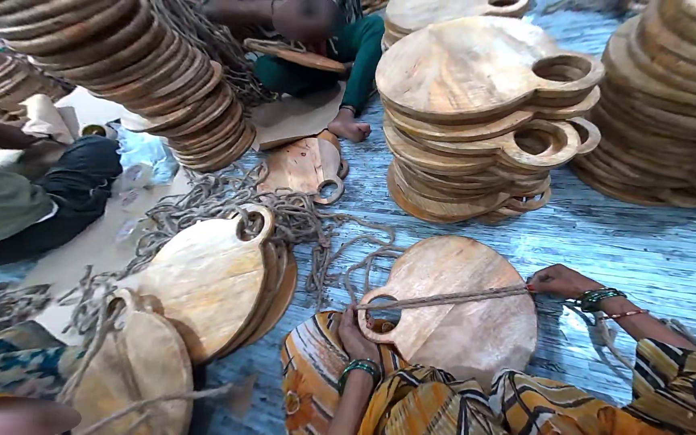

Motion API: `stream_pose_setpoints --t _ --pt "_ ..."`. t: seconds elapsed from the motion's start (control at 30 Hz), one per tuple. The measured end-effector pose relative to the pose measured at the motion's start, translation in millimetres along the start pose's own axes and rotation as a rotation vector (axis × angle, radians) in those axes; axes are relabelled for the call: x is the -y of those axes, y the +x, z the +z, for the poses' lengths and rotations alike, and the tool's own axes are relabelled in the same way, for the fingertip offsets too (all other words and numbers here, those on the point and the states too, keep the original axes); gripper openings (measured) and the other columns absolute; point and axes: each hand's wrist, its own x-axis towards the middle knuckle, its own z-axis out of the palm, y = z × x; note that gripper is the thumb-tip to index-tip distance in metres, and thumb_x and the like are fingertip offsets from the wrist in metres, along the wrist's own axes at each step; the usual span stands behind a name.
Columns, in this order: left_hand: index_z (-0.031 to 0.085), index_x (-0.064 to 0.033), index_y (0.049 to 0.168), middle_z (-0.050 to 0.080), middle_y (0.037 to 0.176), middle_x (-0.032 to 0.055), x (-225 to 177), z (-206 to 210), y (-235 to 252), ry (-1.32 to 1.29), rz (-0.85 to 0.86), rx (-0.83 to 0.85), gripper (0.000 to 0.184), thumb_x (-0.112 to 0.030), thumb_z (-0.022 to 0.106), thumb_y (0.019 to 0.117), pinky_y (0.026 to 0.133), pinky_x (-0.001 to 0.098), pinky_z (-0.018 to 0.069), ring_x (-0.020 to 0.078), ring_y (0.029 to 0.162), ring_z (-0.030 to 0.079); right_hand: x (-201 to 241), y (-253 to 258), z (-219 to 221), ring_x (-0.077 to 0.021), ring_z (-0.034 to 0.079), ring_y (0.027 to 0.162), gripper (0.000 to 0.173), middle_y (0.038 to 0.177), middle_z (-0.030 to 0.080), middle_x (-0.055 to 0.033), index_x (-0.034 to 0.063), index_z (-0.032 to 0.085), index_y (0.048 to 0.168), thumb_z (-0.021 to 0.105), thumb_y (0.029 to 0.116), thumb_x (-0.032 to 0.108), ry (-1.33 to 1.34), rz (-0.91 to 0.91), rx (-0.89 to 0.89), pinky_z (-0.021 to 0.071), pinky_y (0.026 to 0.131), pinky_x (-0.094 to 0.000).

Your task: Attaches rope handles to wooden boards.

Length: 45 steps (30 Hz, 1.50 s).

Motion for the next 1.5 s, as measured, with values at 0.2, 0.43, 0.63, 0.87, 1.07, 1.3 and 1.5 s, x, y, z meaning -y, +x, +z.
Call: stream_pose_setpoints --t 0.2,0.43,0.63,0.87,1.07,1.3,1.5 --pt "0.047 -0.0074 0.084 0.044 0.062 -0.0016 16.1 6.4 9.7 0.059 0.054 -0.081 0.034 -0.015 0.029 0.1112 0.044 0.0171 0.0383 0.0052 0.045 0.041 -7.2 -2.9 2.3 -0.0143 0.054 0.071 0.014 0.077 0.063 -0.0106 -0.0056 0.07 0.089 0.069 0.0973 0.006 0.042 -0.032 -0.063 0.0447 0.072 -0.0353" --pt "0.042 -0.01 0.08 0.042 0.06 -0.0012 18.1 12.1 8.2 0.07 0.021 -0.164 0.036 -0.02 0.029 0.1117 0.042 0.018 0.0364 0.0059 0.042 0.039 -13.5 -1.0 2.0 -0.0237 0.059 0.081 0.016 0.087 0.067 -0.0191 -0.0087 0.071 0.093 0.069 0.0975 0.006 0.009 -0.053 -0.062 0.046 0.081 -0.0443" --pt "0.042 -0.0104 0.085 0.043 0.07 0.0006 21.1 10.7 12.9 0.163 0.029 -0.24 0.032 -0.021 0.029 0.1118 0.051 0.0213 0.0404 0.0085 0.052 0.042 11.3 -19.7 1.1 -0.0248 0.059 0.085 0.018 0.092 0.066 -0.0218 -0.0114 0.07 0.097 0.066 0.0995 0.006 0.033 0.024 -0.047 0.0456 0.084 -0.0434" --pt "0.041 -0.0103 0.086 0.043 0.071 0.0021 14.9 15.1 9.1 0.252 -0.024 -0.267 0.037 -0.028 0.025 0.1135 0.05 0.0229 0.0392 0.0095 0.051 0.041 2.2 -16.1 4.8 -0.0237 0.058 0.084 0.017 0.089 0.066 -0.0208 -0.0103 0.069 0.095 0.067 0.0985 0.006 0.069 0.016 -0.067 0.0456 0.083 -0.0431" --pt "0.052 0.0036 0.1 0.046 0.074 0.0072 3.9 13.0 9.6 0.4 -0.09 -0.159 0.039 -0.021 0.024 0.1127 0.052 0.0248 0.0428 0.0117 0.053 0.045 -6.9 -9.9 5.6 -0.0212 0.055 0.077 0.018 0.083 0.063 -0.0166 -0.0085 0.069 0.092 0.068 0.0985 0.008 0.064 -0.01 -0.06 0.0443 0.078 -0.042" --pt "0.052 0.0064 0.112 0.052 0.083 0.0117 -27.2 4.6 19.4 0.499 -0.363 -0.039 0.019 -0.008 0.04 0.1085 0.063 0.0282 0.0493 0.0168 0.065 0.053 -12.2 -5.0 5.2 -0.0284 0.059 0.085 0.016 0.089 0.065 -0.0226 -0.0104 0.069 0.093 0.068 0.0979 0.005 0.049 -0.049 -0.052 0.0452 0.084 -0.0487" --pt "0.051 0.0068 0.118 0.055 0.087 0.0109 -35.6 -1.1 14.7 0.506 -0.39 0.06 0.022 -0.011 0.04 0.1101 0.069 0.027 0.0509 0.0148 0.071 0.056 -13.7 -5.9 6.1 -0.0263 0.057 0.082 0.016 0.087 0.064 -0.0205 -0.0093 0.069 0.093 0.068 0.0981 0.006 0.049 -0.036 -0.063 0.0443 0.081 -0.047"
